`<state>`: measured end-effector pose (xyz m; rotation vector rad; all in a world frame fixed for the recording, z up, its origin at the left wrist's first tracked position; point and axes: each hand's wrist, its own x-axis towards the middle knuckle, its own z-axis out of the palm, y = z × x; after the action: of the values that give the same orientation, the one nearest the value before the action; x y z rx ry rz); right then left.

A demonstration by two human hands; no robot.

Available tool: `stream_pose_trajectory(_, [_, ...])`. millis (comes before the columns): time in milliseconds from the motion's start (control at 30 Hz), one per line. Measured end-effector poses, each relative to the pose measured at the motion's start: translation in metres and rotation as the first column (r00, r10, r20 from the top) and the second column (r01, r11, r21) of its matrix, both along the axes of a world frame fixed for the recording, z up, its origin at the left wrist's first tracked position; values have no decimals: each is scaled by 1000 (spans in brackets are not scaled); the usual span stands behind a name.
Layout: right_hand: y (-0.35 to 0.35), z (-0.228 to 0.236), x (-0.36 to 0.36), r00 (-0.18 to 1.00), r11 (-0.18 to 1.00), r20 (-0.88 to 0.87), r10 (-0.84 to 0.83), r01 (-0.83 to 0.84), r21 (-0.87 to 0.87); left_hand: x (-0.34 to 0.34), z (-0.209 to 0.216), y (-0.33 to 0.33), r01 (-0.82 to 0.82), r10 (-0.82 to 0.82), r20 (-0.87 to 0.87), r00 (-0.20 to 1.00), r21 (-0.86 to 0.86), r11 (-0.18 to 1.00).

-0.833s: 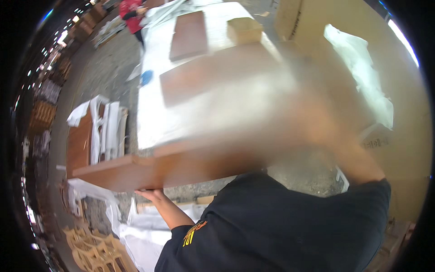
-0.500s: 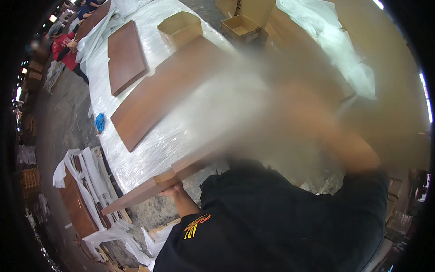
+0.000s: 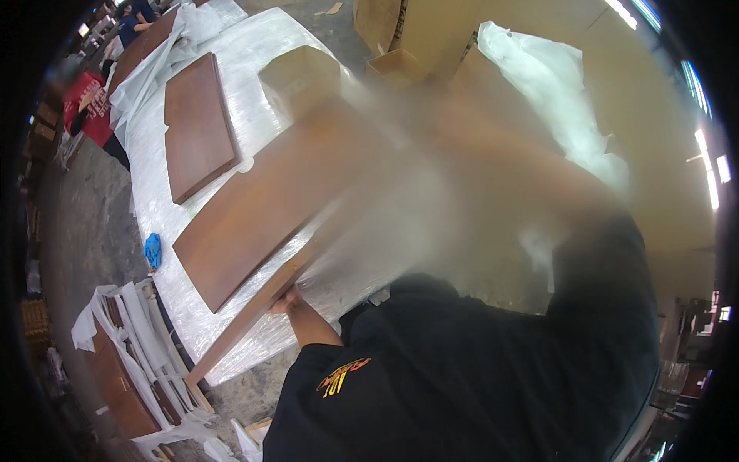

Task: The person repeatedly picks up brown wooden panels from a stack, places them on a workbench, and uses red-handled pliers to trim or remove small pieces from the edges. The trimmed panels are then set aside on the table.

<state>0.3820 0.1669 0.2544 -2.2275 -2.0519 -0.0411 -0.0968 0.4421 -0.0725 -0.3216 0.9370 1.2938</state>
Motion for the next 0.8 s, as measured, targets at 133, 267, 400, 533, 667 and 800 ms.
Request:
stream_pose_trajectory(133, [-18, -31, 80, 987, 999, -157, -11, 6, -31, 37, 13, -38, 166, -196, -342, 919, -115, 979])
stream_pose_trajectory(267, [-26, -37, 135, 982, 998, -179, 53, -45, 45, 56, 122, -133, 565, -565, -753, 339, -317, 761])
stream_pose_trajectory(400, [-30, -53, 146, 965, 993, -260, 28, 4, 122, 98, 252, -195, 575, -155, -956, -248, -274, 771])
stream_pose_trajectory(533, [-46, -85, 141, 974, 916, -215, -67, 145, 374, 193, 282, -172, 912, 471, -821, -324, -140, 385])
stream_pose_trajectory(667, [-81, -131, 97, 817, 654, -468, -338, 561, 507, 214, 291, -144, 805, 505, -642, -578, -550, 222])
stream_pose_trajectory(800, [-121, -219, 39, 644, 752, -393, -656, 604, -266, 206, 293, -135, 804, 369, -720, -587, -572, 163])
